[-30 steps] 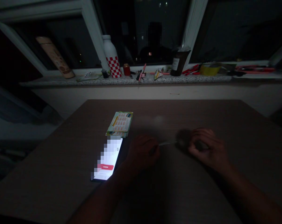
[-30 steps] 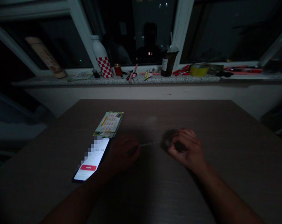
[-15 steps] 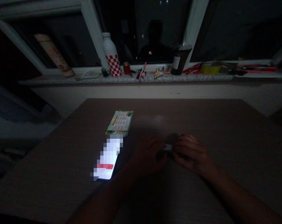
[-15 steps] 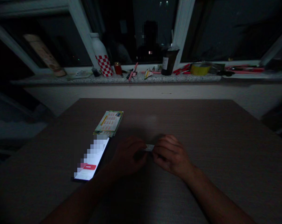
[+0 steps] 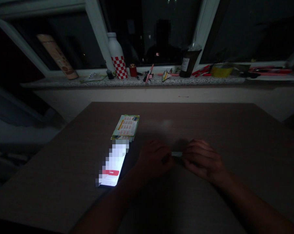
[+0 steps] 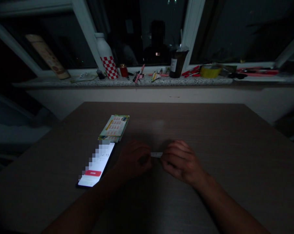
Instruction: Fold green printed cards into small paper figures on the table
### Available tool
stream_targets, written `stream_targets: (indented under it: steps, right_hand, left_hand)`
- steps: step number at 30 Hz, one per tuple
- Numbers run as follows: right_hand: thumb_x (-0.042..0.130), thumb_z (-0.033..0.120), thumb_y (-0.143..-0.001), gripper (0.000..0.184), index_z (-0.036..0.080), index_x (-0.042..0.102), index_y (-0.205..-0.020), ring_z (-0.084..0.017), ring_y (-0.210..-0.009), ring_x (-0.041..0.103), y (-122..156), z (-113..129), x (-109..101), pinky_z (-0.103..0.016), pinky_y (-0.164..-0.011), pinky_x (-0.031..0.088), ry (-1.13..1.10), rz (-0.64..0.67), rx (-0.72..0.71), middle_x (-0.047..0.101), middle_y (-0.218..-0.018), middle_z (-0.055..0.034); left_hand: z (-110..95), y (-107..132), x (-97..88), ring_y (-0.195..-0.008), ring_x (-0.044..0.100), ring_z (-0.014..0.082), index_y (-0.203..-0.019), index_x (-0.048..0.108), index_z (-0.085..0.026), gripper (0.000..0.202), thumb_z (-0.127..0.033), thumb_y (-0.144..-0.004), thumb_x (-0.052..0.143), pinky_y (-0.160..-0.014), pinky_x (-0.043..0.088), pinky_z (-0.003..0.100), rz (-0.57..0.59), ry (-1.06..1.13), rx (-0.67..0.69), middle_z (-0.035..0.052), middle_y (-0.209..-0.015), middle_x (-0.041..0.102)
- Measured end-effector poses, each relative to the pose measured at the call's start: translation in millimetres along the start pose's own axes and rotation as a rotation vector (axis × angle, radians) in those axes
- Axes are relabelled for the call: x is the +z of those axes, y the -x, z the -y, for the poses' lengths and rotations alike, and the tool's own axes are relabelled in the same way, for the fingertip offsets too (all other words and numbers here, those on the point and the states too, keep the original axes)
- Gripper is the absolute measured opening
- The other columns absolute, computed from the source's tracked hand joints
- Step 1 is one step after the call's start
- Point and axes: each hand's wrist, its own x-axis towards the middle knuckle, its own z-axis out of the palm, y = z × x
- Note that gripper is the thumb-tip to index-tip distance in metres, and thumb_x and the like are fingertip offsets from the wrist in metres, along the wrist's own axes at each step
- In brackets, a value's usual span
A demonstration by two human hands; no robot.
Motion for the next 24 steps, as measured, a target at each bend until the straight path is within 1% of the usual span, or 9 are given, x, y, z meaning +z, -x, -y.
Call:
stream_targets:
  steps: [4,6,9,11,14,15,18,20,24]
  right_hand:
    - [0.068,0.011,-0.072,0.017,0.023,0.064,-0.083,-0.020,-0.076,0.064,1.5,-4.0,-9.1,-0.039,-0.074,0.050,0.026,-0.051,0.032,0.069,-0.075,-0.0020]
    - [0.068,0.011,-0.072,0.017,0.024,0.065,-0.084,-0.021,-0.075,0.064,3.3,-7.5,-14.1,-0.039,-0.073,0.050,0.044,-0.080,0.069,0.068,-0.074,-0.0020]
    - [0.068,0.011,-0.072,0.020,0.024,0.065,-0.085,-0.021,-0.076,0.065,4.7,-11.6,-19.2,-0.039,-0.072,0.051,0.054,-0.107,0.120,0.069,-0.074,-0.0026]
    - [0.068,0.012,-0.072,0.019,0.024,0.065,-0.085,-0.021,-0.075,0.065,4.0,-11.9,-18.9,-0.039,-0.072,0.051,0.033,-0.107,0.128,0.069,-0.074,-0.0024]
    - [0.067,0.012,-0.073,0.017,0.025,0.066,-0.085,-0.020,-0.076,0.066,2.0,-8.8,-13.0,-0.038,-0.073,0.051,-0.013,-0.067,0.121,0.070,-0.074,-0.0014]
    - [0.067,0.012,-0.073,0.017,0.024,0.066,-0.085,-0.020,-0.077,0.066,1.6,-7.2,-10.4,-0.038,-0.074,0.051,-0.021,-0.053,0.115,0.070,-0.075,-0.0014]
    - [0.067,0.012,-0.073,0.018,0.024,0.065,-0.087,-0.020,-0.078,0.066,2.6,-3.3,-3.8,-0.038,-0.075,0.051,-0.057,-0.045,0.141,0.070,-0.076,-0.0018]
    - [0.069,0.015,-0.073,0.020,0.023,0.065,-0.091,-0.020,-0.079,0.065,5.1,-2.1,-1.2,-0.036,-0.073,0.052,-0.082,-0.084,0.217,0.070,-0.080,-0.0031]
    - [0.068,0.021,-0.075,0.016,0.023,0.065,-0.091,-0.019,-0.076,0.067,12.7,-3.5,1.3,-0.033,-0.068,0.054,-0.122,-0.216,0.485,0.070,-0.084,-0.0037]
  left_hand:
    - [9.9,2.9,-11.5,-0.078,0.058,0.0162,-0.075,0.060,-0.018,0.003,-0.017,-0.074,0.058,-0.075,0.044,0.031,-0.024,-0.004,-0.063,0.0025,-0.079,0.065]
    - [14.9,4.7,-16.7,-0.076,0.058,0.0158,-0.075,0.059,-0.017,0.002,-0.017,-0.074,0.058,-0.073,0.045,0.030,-0.067,-0.002,-0.111,0.0027,-0.078,0.065]
    - [15.8,6.4,-19.4,-0.074,0.058,0.0152,-0.073,0.058,-0.018,0.003,-0.016,-0.074,0.057,-0.072,0.045,0.030,-0.097,0.014,-0.154,0.0022,-0.077,0.064]
    - [10.8,6.5,-16.9,-0.078,0.058,0.0159,-0.077,0.058,-0.018,0.002,-0.018,-0.076,0.056,-0.074,0.046,0.031,-0.048,0.039,-0.178,0.0032,-0.082,0.064]
    - [1.4,6.2,-9.3,-0.096,0.057,0.0216,-0.100,0.059,-0.018,0.026,-0.030,-0.077,0.062,-0.084,0.046,0.036,0.012,0.050,-0.205,0.0080,-0.101,0.063]
    - [-0.6,6.1,-6.6,-0.100,0.056,0.0221,-0.104,0.058,-0.019,0.028,-0.030,-0.078,0.061,-0.087,0.045,0.037,0.043,0.060,-0.195,0.0084,-0.105,0.062]
    - [-1.7,5.4,-0.9,-0.090,0.057,0.0181,-0.093,0.062,-0.019,0.014,-0.026,-0.085,0.052,-0.081,0.045,0.032,0.119,0.146,-0.188,0.0058,-0.093,0.063]
    - [-0.5,4.6,0.3,-0.078,0.057,0.0151,-0.085,0.062,-0.018,0.014,-0.024,-0.087,0.050,-0.072,0.045,0.028,0.132,0.230,-0.283,0.0033,-0.083,0.062]
    - [-0.9,2.6,0.3,-0.069,0.057,0.0141,-0.084,0.063,-0.017,0.014,-0.028,-0.082,0.055,-0.062,0.043,0.025,0.114,0.427,-0.611,0.0014,-0.076,0.062]
